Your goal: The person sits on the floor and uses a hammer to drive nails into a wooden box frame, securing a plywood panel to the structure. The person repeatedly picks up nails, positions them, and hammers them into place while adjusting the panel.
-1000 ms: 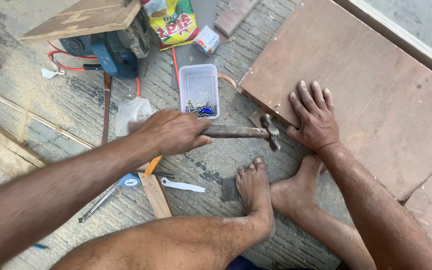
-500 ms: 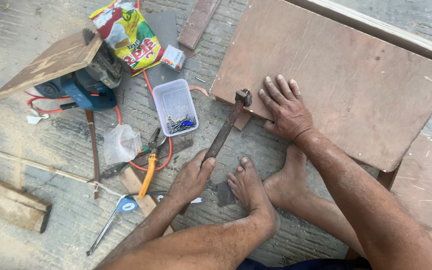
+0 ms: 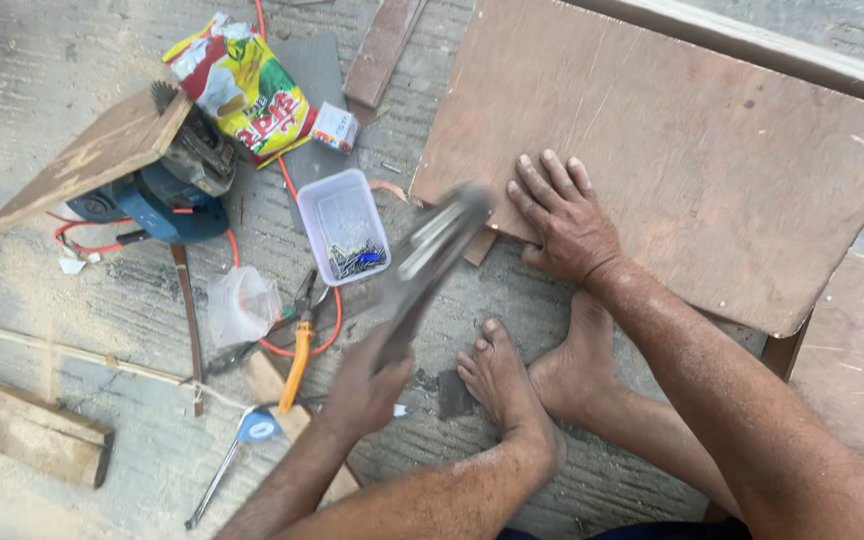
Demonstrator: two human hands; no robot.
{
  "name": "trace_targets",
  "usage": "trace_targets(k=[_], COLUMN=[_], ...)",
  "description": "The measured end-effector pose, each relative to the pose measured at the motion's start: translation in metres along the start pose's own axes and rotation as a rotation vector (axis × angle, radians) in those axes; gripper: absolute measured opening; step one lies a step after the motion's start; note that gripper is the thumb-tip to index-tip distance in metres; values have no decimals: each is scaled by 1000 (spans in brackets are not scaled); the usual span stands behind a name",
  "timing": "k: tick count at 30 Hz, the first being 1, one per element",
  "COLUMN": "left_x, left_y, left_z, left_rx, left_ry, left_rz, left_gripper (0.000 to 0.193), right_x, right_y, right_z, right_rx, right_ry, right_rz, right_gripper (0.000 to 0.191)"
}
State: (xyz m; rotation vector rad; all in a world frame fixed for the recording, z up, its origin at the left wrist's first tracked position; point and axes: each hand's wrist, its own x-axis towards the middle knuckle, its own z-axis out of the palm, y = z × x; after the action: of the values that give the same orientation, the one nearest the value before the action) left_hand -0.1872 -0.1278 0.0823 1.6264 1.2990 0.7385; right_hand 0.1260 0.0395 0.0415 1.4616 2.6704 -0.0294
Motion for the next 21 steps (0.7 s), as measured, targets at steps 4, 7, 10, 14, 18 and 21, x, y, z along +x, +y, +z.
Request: trace_targets(k=[4, 7, 10, 14, 18, 21], left_x=[21, 15, -1, -17, 12, 17], left_y=[17, 58, 85, 59, -7, -18], left_z=[19, -6, -53, -56, 15, 32], left_rx=[160, -15, -353, -172, 72, -299], left_ry=[-44, 44, 42, 58, -44, 38], left_rz=[-165, -268, -23, 420, -243, -554], left_gripper=[38, 40, 23, 25, 38, 41], right_x=[0, 0, 1, -1, -1, 1], right_y=[4, 7, 5, 1, 2, 3], right_z=[-7, -15, -14, -2, 0, -7], right_rx=[32, 7, 97, 58, 37, 48], right_ry=[29, 31, 91, 66, 70, 66], right_rz=[-3, -59, -55, 1, -4, -27], right_gripper=[103, 103, 104, 102, 101, 102])
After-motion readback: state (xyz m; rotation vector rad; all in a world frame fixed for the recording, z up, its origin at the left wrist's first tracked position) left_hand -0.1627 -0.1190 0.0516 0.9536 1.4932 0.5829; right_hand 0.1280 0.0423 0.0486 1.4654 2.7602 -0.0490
